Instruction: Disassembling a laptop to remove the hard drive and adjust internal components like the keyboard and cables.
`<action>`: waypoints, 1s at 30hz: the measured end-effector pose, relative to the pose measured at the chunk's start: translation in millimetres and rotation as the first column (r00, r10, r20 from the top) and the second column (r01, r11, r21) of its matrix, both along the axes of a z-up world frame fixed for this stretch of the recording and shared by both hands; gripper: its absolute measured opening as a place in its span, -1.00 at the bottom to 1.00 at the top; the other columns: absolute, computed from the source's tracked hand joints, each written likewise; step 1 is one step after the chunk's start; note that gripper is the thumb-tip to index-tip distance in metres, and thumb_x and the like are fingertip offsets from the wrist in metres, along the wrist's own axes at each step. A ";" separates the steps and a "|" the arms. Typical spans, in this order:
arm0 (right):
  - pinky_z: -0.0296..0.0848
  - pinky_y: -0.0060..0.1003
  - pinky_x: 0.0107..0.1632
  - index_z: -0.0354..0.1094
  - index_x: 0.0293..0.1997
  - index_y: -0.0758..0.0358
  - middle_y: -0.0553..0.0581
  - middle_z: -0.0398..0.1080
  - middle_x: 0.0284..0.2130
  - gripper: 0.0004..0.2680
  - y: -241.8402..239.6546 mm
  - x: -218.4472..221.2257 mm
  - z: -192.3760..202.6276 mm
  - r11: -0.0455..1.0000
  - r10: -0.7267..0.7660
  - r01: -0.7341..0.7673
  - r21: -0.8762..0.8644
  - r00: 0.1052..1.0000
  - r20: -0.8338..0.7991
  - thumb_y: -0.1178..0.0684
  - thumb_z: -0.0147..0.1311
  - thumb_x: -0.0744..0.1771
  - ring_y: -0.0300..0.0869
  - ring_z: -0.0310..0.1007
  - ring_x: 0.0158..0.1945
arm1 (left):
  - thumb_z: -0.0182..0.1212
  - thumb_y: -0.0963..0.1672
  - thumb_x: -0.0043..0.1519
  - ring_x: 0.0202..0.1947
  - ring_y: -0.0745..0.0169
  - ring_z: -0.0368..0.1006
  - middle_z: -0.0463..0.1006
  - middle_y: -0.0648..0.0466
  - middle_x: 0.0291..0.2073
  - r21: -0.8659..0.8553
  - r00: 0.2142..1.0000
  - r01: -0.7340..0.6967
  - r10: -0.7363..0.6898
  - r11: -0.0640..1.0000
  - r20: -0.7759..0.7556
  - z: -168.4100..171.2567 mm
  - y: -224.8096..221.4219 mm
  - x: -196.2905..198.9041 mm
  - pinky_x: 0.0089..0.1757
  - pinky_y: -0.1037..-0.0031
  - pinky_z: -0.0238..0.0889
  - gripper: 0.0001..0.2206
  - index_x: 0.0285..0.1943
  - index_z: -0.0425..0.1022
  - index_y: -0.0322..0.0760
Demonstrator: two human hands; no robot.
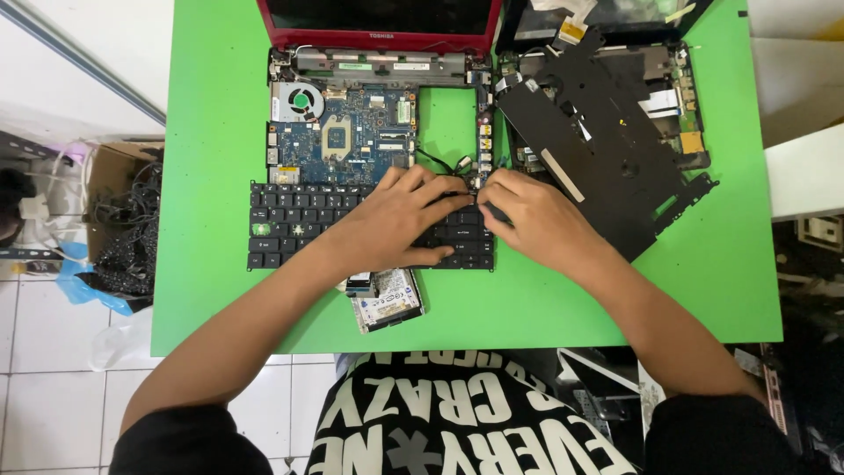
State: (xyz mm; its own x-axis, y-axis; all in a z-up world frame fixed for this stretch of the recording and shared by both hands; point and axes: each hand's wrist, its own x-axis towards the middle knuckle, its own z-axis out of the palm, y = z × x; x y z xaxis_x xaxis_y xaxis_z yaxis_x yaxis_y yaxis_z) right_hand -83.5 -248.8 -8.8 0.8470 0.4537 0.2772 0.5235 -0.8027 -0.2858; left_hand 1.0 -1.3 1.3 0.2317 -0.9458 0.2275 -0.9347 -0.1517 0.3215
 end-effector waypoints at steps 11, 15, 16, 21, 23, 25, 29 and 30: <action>0.52 -0.12 -0.11 0.39 -0.20 0.36 0.17 0.41 -0.25 -0.92 0.8 -6.9 25.3 0.994 0.096 -0.086 0.068 0.980 -0.174 0.15 0.09 0.37 0.09 0.53 -0.12 | 0.24 0.04 0.26 0.03 0.11 0.10 0.27 0.07 0.24 -0.016 1.000 0.004 -0.004 1.000 0.022 0.4 1.0 -0.2 -0.05 0.32 -0.02 -0.53 0.25 0.41 -0.28; 0.54 -0.06 -0.12 0.41 -0.23 0.37 0.23 0.45 -0.26 -0.93 -0.7 -13.4 6.3 0.979 0.183 -0.155 0.129 0.952 -0.245 0.17 0.12 0.33 0.15 0.53 -0.12 | 0.26 0.05 0.24 0.03 0.10 0.10 0.28 0.08 0.23 -0.025 0.999 0.003 -0.002 1.000 0.040 -1.8 2.3 -0.2 -0.06 0.31 0.00 -0.52 0.25 0.42 -0.27; 0.54 -0.06 -0.12 0.41 -0.23 0.37 0.23 0.45 -0.26 -0.93 -1.1 -14.7 8.7 0.979 0.188 -0.161 0.125 0.951 -0.245 0.17 0.12 0.33 0.15 0.53 -0.12 | 0.26 0.05 0.24 0.03 0.10 0.10 0.28 0.08 0.23 -0.029 0.999 -0.003 0.004 1.000 0.041 -1.7 1.3 -0.4 -0.06 0.31 0.00 -0.52 0.25 0.42 -0.27; 0.55 -0.10 -0.01 0.49 -0.10 0.31 0.21 0.52 -0.13 -0.86 0.2 -24.6 10.5 0.964 0.261 -0.212 0.159 0.867 -0.424 0.13 0.14 0.31 0.11 0.56 0.00 | 0.29 0.05 0.22 0.03 0.11 0.10 0.27 0.10 0.24 -0.038 1.000 -0.005 0.006 0.999 0.030 -4.2 0.8 0.0 -0.05 0.31 -0.01 -0.51 0.24 0.44 -0.28; 0.53 -0.16 0.03 0.51 -0.08 0.30 0.20 0.52 -0.12 -0.86 2.2 -23.6 9.9 0.966 0.257 -0.217 0.140 0.866 -0.429 0.12 0.11 0.33 0.05 0.57 0.00 | 0.29 0.05 0.22 0.03 0.11 0.09 0.27 0.10 0.23 -0.036 0.999 -0.005 0.007 0.999 0.034 -3.2 1.0 -0.4 -0.05 0.31 -0.01 -0.51 0.24 0.43 -0.28; 0.52 -0.22 0.06 0.52 -0.05 0.29 0.19 0.52 -0.12 -0.85 -1.6 -19.1 3.5 0.968 0.252 -0.221 0.122 0.864 -0.436 0.11 0.08 0.36 -0.01 0.58 0.01 | 0.29 0.04 0.23 0.04 0.11 0.09 0.27 0.09 0.23 -0.034 0.999 -0.004 0.005 0.999 0.035 -3.5 1.6 -0.6 -0.05 0.31 -0.01 -0.51 0.25 0.43 -0.28; 0.53 -0.19 0.02 0.43 -0.04 0.27 0.12 0.42 -0.16 -0.89 -15.1 -5.7 -10.2 0.999 0.035 -0.034 0.019 0.994 -0.102 0.10 0.11 0.39 0.02 0.52 0.03 | 0.27 0.05 0.24 0.04 0.10 0.09 0.27 0.09 0.23 -0.041 1.000 -0.005 0.006 0.999 0.028 -4.9 1.7 -0.2 -0.05 0.32 -0.01 -0.51 0.25 0.42 -0.28; 0.55 -0.18 -0.01 0.41 -0.02 0.22 0.08 0.40 -0.18 -0.89 -17.6 -2.5 -10.7 0.999 -0.044 0.045 0.030 0.998 -0.037 0.08 0.13 0.40 0.01 0.51 0.02 | 0.26 0.05 0.25 0.04 0.09 0.10 0.28 0.08 0.22 -0.051 1.000 -0.003 0.005 0.999 0.025 -4.9 0.8 0.5 -0.05 0.32 -0.01 -0.51 0.25 0.42 -0.28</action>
State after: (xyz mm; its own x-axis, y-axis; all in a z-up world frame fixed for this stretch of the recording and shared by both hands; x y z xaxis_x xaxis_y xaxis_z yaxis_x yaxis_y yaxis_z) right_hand -86.0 -266.5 -19.4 0.8759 0.4070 0.2593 0.4762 -0.8157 -0.3284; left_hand 1.5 -0.5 -3.6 0.2292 -0.9320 0.2809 -0.9419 -0.1396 0.3055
